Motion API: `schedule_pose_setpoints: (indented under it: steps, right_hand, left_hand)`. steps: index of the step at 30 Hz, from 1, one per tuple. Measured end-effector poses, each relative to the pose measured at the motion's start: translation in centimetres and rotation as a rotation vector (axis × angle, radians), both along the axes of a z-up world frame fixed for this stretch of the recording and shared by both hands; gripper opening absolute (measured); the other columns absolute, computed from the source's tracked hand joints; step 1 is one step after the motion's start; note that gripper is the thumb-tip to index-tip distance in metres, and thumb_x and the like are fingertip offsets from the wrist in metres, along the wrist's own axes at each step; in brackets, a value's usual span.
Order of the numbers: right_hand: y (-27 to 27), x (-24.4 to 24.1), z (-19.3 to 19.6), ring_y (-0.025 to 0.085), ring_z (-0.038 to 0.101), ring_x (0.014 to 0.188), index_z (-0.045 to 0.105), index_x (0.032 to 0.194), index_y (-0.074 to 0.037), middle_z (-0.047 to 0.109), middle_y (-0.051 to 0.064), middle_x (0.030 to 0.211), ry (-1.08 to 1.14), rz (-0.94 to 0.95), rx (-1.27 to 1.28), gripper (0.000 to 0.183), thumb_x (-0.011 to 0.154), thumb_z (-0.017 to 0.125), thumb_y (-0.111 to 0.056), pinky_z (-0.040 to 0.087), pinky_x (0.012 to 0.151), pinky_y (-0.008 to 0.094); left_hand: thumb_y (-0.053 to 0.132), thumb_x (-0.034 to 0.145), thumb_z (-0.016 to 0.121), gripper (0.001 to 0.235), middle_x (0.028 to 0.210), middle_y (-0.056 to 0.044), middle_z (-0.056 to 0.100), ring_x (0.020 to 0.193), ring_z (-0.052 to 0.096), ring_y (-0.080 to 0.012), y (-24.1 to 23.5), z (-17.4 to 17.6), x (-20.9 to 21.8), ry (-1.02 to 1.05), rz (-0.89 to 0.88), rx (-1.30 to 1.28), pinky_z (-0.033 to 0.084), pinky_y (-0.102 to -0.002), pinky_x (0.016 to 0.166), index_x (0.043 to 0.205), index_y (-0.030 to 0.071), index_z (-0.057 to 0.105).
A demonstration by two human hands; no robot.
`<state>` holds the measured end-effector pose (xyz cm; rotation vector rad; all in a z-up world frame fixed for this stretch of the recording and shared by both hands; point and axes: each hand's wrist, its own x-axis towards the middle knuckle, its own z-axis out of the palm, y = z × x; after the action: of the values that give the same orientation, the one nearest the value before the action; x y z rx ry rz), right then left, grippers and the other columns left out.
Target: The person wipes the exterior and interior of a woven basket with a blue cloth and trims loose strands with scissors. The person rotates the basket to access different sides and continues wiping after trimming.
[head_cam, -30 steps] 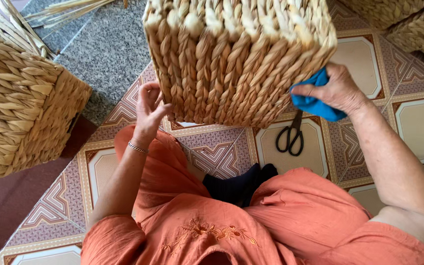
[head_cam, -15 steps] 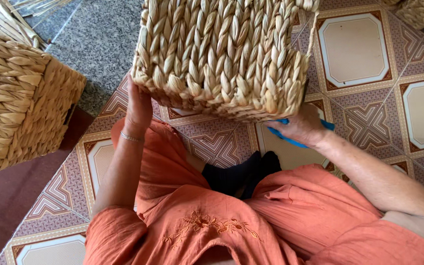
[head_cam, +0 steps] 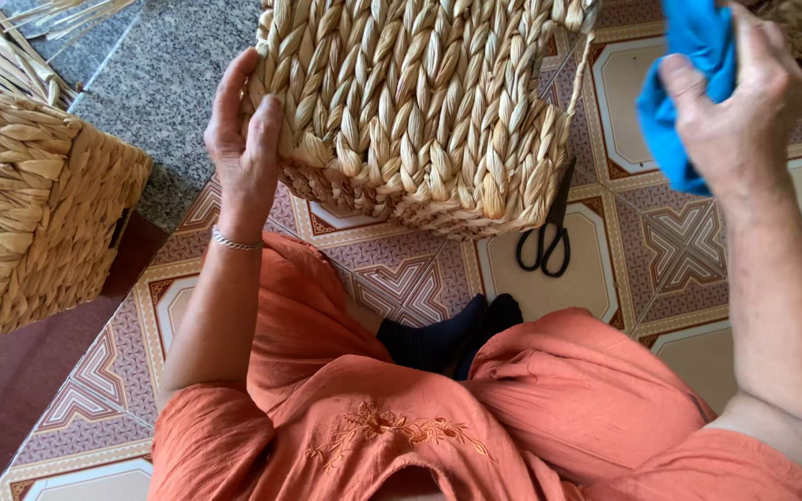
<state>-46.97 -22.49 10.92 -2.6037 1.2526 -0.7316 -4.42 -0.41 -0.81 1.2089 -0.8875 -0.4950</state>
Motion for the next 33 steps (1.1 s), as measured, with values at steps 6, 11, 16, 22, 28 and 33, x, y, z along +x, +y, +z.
schedule_pose_setpoints:
  steps: [6,11,16,22,28,33]
  right_hand:
    - [10.5,11.3,0.2,0.03,0.063,0.095,0.072,0.128,-0.019,0.068,0.013,0.118,0.323,0.534,-0.534,0.034,0.095,0.073,-0.023,0.054,0.073,0.041]
    - [6.0,14.4,-2.5,0.025,0.06,0.087,0.074,0.128,-0.021,0.066,0.01,0.108,0.376,0.511,-0.593,0.022,0.109,0.065,-0.016,0.05,0.064,0.037]
    - [-7.4,17.2,-5.8,0.029,0.064,0.084,0.067,0.112,0.001,0.065,0.021,0.097,0.249,0.324,-0.241,0.039,0.091,0.041,0.021,0.055,0.062,0.043]
    - [-5.8,20.0,-5.7,0.025,0.063,0.075,0.069,0.103,-0.007,0.063,0.014,0.084,0.342,0.212,-0.398,0.026,0.08,0.057,0.001,0.053,0.066,0.046]
    - [12.7,19.6,-2.5,0.018,0.061,0.077,0.071,0.124,-0.012,0.07,0.011,0.094,0.373,0.566,-0.687,0.026,0.099,0.066,-0.013,0.047,0.053,0.027]
    - [12.9,20.1,-1.9,0.02,0.062,0.086,0.071,0.128,-0.014,0.074,0.015,0.109,0.339,0.665,-0.689,0.026,0.102,0.069,-0.014,0.048,0.055,0.027]
  left_hand:
    - [0.01,0.113,0.049,0.041,0.153,-0.017,0.06,0.14,0.06,-0.0238,0.9,-1.4,-0.2,-0.235,0.14,-0.033,0.047,-0.037,0.123,0.152,0.001,0.052]
    - [0.01,0.112,0.05,0.041,0.152,-0.016,0.06,0.138,0.059,-0.02,1.6,-1.7,-0.3,-0.176,0.084,-0.036,0.048,-0.034,0.12,0.152,0.0,0.052]
    - [0.008,0.113,0.049,0.04,0.153,-0.015,0.059,0.141,0.056,-0.0199,1.5,-1.6,-0.9,-0.185,0.087,-0.033,0.044,-0.033,0.122,0.152,0.001,0.052]
    - [0.012,0.114,0.048,0.04,0.152,-0.013,0.059,0.139,0.056,-0.0187,1.8,-1.7,-0.5,-0.131,0.063,-0.008,0.045,-0.033,0.12,0.153,0.002,0.051]
    - [0.021,0.118,0.043,0.042,0.153,-0.012,0.058,0.142,0.054,-0.018,1.8,-2.3,-0.4,-0.092,0.035,-0.014,0.043,-0.034,0.123,0.156,0.003,0.048]
    - [0.023,0.117,0.044,0.044,0.152,-0.012,0.058,0.138,0.054,-0.0175,2.2,-1.8,-0.8,0.042,-0.013,-0.044,0.044,-0.033,0.12,0.156,0.003,0.047]
